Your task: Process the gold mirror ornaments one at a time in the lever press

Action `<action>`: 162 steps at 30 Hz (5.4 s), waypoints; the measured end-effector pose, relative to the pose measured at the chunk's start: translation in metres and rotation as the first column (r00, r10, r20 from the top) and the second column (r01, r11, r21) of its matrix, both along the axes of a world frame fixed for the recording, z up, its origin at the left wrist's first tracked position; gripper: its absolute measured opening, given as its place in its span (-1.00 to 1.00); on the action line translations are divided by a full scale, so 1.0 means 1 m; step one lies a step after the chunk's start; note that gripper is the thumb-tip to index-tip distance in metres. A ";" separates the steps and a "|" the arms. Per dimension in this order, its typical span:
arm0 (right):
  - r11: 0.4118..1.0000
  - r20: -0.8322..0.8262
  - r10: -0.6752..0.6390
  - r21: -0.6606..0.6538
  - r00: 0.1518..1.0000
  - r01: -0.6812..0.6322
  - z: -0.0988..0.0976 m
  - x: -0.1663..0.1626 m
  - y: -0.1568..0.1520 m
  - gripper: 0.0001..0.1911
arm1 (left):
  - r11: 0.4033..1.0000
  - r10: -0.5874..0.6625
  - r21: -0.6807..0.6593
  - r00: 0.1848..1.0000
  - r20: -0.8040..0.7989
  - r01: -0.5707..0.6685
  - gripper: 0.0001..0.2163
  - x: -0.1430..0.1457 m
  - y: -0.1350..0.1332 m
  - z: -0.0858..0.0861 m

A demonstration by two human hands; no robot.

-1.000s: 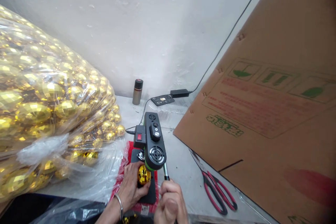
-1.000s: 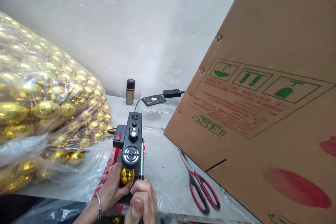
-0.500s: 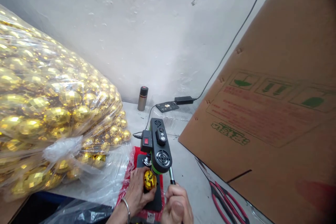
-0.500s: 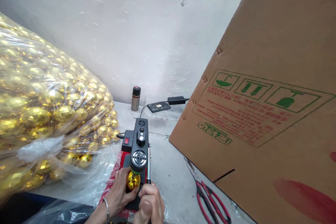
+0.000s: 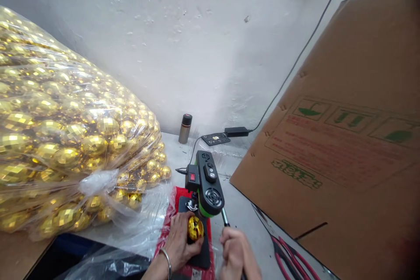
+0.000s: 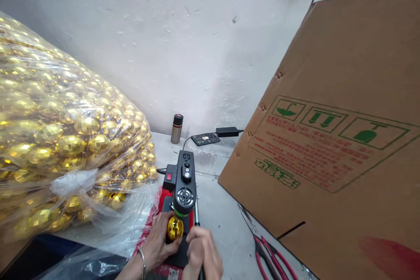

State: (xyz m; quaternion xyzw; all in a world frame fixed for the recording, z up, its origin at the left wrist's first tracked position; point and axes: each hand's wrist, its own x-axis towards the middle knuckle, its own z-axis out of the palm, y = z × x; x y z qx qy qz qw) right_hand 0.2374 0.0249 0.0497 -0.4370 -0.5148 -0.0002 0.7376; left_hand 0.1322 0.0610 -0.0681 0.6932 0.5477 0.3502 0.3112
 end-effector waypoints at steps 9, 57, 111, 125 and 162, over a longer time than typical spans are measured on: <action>0.988 0.069 0.142 -0.073 0.988 -0.137 0.037 0.012 -0.002 -0.62 | 0.996 0.026 0.077 0.988 0.152 -0.038 -0.43 -0.046 -0.056 -0.043; 0.978 0.052 0.169 -0.132 0.984 -0.161 0.049 0.009 -0.009 -0.63 | 0.907 0.373 -0.413 0.615 0.694 -0.085 -0.31 -0.031 -0.018 0.010; 0.992 -0.009 -0.023 -0.122 1.000 0.022 -0.017 -0.012 -0.018 -0.58 | 0.997 -0.003 0.075 0.991 -0.137 0.014 -0.70 -0.002 -0.001 0.001; 0.995 -0.049 -0.052 -0.087 0.997 0.048 -0.023 -0.016 -0.016 -0.59 | 0.998 -0.011 0.058 0.992 -0.123 0.018 -0.69 -0.002 0.001 -0.001; 0.992 0.147 0.127 -0.032 0.981 -0.124 0.036 0.011 0.000 -0.67 | 0.969 0.074 0.235 0.997 0.011 -0.075 -0.55 -0.019 -0.018 -0.039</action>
